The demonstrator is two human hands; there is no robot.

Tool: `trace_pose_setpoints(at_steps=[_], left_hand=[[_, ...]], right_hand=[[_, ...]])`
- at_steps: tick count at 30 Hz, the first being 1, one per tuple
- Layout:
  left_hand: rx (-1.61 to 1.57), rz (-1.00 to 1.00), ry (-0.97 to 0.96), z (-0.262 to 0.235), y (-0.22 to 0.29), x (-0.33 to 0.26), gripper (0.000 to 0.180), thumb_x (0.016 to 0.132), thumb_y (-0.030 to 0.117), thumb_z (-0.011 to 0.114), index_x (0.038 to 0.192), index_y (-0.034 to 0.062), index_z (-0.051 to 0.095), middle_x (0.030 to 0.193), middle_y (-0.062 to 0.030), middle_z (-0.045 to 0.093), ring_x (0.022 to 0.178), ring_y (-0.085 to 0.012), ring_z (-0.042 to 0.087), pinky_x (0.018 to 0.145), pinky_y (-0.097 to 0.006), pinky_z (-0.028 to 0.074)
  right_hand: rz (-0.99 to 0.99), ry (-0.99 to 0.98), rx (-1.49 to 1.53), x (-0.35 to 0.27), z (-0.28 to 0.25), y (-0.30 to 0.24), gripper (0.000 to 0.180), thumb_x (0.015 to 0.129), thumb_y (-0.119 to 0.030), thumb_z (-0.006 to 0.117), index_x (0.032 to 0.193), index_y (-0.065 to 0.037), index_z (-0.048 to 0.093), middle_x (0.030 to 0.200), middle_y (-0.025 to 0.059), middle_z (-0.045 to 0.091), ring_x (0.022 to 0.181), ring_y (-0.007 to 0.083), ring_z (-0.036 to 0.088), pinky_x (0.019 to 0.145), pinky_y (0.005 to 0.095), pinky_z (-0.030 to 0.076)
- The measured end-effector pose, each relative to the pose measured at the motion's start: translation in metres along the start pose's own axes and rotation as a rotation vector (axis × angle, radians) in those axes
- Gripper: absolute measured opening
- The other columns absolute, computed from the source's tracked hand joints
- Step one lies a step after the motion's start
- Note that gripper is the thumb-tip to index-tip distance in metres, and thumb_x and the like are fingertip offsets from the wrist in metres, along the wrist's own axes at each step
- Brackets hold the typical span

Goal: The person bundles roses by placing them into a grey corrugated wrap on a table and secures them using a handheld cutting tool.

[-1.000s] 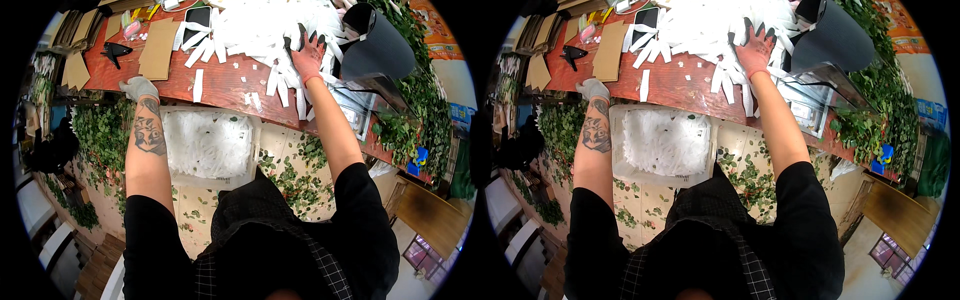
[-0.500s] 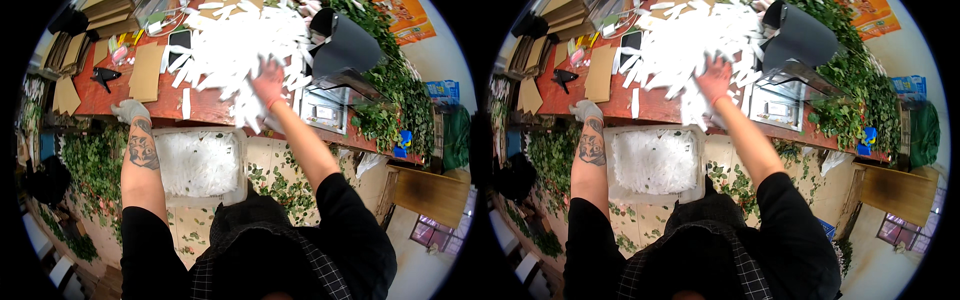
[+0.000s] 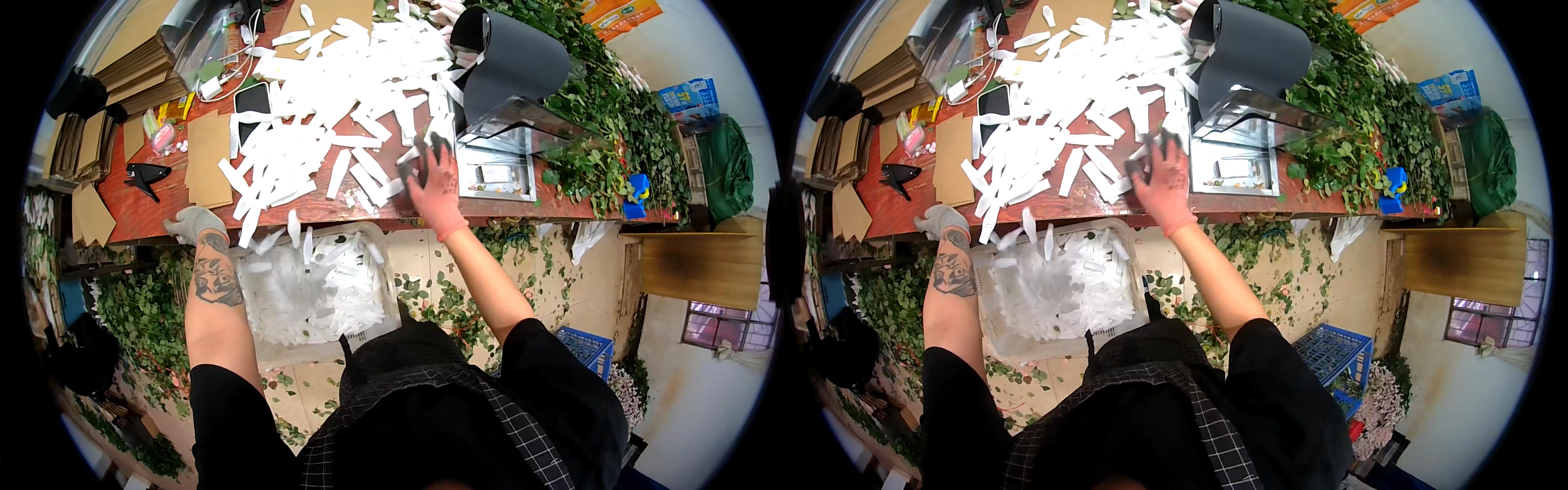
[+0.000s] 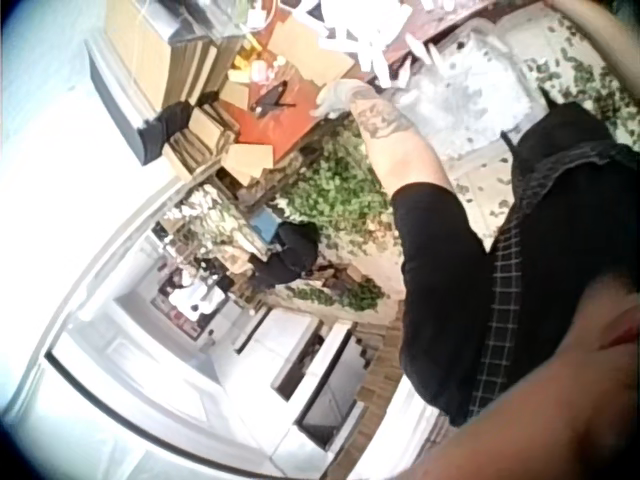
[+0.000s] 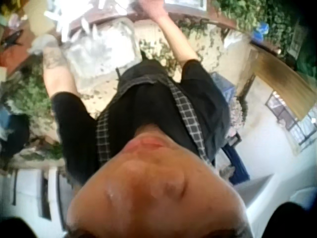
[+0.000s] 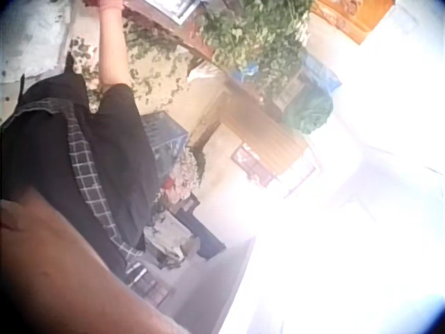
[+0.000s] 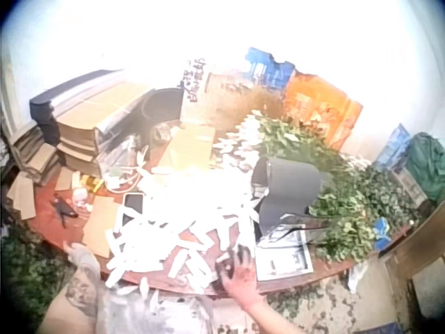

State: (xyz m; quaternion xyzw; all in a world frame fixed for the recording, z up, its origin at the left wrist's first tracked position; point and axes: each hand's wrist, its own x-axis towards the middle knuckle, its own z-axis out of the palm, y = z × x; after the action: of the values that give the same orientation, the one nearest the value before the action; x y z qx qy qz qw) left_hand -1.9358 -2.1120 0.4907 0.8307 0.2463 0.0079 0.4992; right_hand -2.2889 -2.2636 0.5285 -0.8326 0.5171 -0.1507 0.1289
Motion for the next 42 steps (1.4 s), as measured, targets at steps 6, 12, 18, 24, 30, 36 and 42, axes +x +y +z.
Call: trace_pose_setpoints(at_steps=[6, 12, 18, 24, 30, 36, 42], left_hand=[[-0.063, -0.009, -0.003, -0.006, 0.001, 0.006, 0.046, 0.096, 0.026, 0.029, 0.141, 0.0146, 0.029, 0.138, -0.0216, 0.032, 0.120, -0.0350, 0.045, 0.097, -0.045, 0.043], [0.015, -0.013, -0.005, 0.003, 0.000, 0.005, 0.043, 0.098, 0.030, 0.029, 0.140, 0.0201, 0.030, 0.140, -0.0187, 0.030, 0.121, -0.0345, 0.044, 0.099, -0.044, 0.041], [0.039, -0.061, -0.017, -0.005, 0.000, 0.009, 0.043, 0.099, 0.031, 0.026, 0.141, 0.0214, 0.027, 0.142, -0.0163, 0.028, 0.124, -0.0325, 0.042, 0.101, -0.044, 0.040], [0.014, -0.038, -0.034, -0.002, 0.001, 0.006, 0.043, 0.099, 0.030, 0.025, 0.142, 0.0218, 0.025, 0.142, -0.0174, 0.028, 0.123, -0.0320, 0.042, 0.100, -0.044, 0.041], [0.043, -0.022, -0.019, -0.003, 0.007, -0.001, 0.044, 0.097, 0.026, 0.028, 0.140, 0.0172, 0.030, 0.137, -0.0192, 0.034, 0.119, -0.0336, 0.047, 0.099, -0.044, 0.043], [-0.103, -0.036, -0.021, -0.006, 0.000, 0.009, 0.044, 0.097, 0.026, 0.028, 0.140, 0.0169, 0.031, 0.138, -0.0203, 0.034, 0.119, -0.0336, 0.048, 0.096, -0.043, 0.049], [-0.055, -0.002, 0.031, 0.009, -0.002, 0.004, 0.044, 0.095, 0.027, 0.033, 0.138, 0.0163, 0.034, 0.132, -0.0247, 0.039, 0.113, -0.0383, 0.052, 0.091, -0.048, 0.048]], right_hand=[[-0.267, -0.221, 0.453, -0.038, 0.054, -0.018, 0.070, 0.079, -0.029, 0.063, 0.139, -0.006, 0.036, 0.143, 0.0274, 0.027, 0.133, 0.0458, 0.025, 0.109, 0.0504, 0.024], [-0.332, 0.073, 0.206, 0.136, 0.050, -0.130, 0.074, 0.075, -0.049, 0.065, 0.137, -0.014, 0.042, 0.144, 0.0237, 0.029, 0.134, 0.0483, 0.021, 0.110, 0.0533, 0.021], [-0.116, -0.183, -0.060, 0.170, 0.094, -0.127, 0.064, 0.077, -0.054, 0.060, 0.135, -0.030, 0.046, 0.145, 0.0132, 0.033, 0.134, 0.0456, 0.025, 0.110, 0.0546, 0.019], [-0.143, -0.058, -0.059, 0.122, 0.100, -0.103, 0.056, 0.081, -0.048, 0.057, 0.128, -0.019, 0.054, 0.138, 0.0145, 0.041, 0.130, 0.0438, 0.030, 0.107, 0.0521, 0.024], [-0.428, -0.173, 0.058, 0.018, 0.075, -0.132, 0.048, 0.083, -0.044, 0.057, 0.120, -0.013, 0.056, 0.132, 0.0129, 0.047, 0.131, 0.0377, 0.031, 0.109, 0.0480, 0.023], [-0.485, -0.006, 0.569, -0.013, 0.033, -0.084, 0.054, 0.077, -0.034, 0.066, 0.123, -0.008, 0.054, 0.134, 0.0231, 0.041, 0.129, 0.0412, 0.033, 0.110, 0.0468, 0.023], [-0.242, -0.056, -0.195, 0.003, 0.059, -0.006, 0.067, 0.083, -0.042, 0.059, 0.136, -0.005, 0.040, 0.140, 0.0267, 0.032, 0.133, 0.0433, 0.026, 0.112, 0.0501, 0.018]])
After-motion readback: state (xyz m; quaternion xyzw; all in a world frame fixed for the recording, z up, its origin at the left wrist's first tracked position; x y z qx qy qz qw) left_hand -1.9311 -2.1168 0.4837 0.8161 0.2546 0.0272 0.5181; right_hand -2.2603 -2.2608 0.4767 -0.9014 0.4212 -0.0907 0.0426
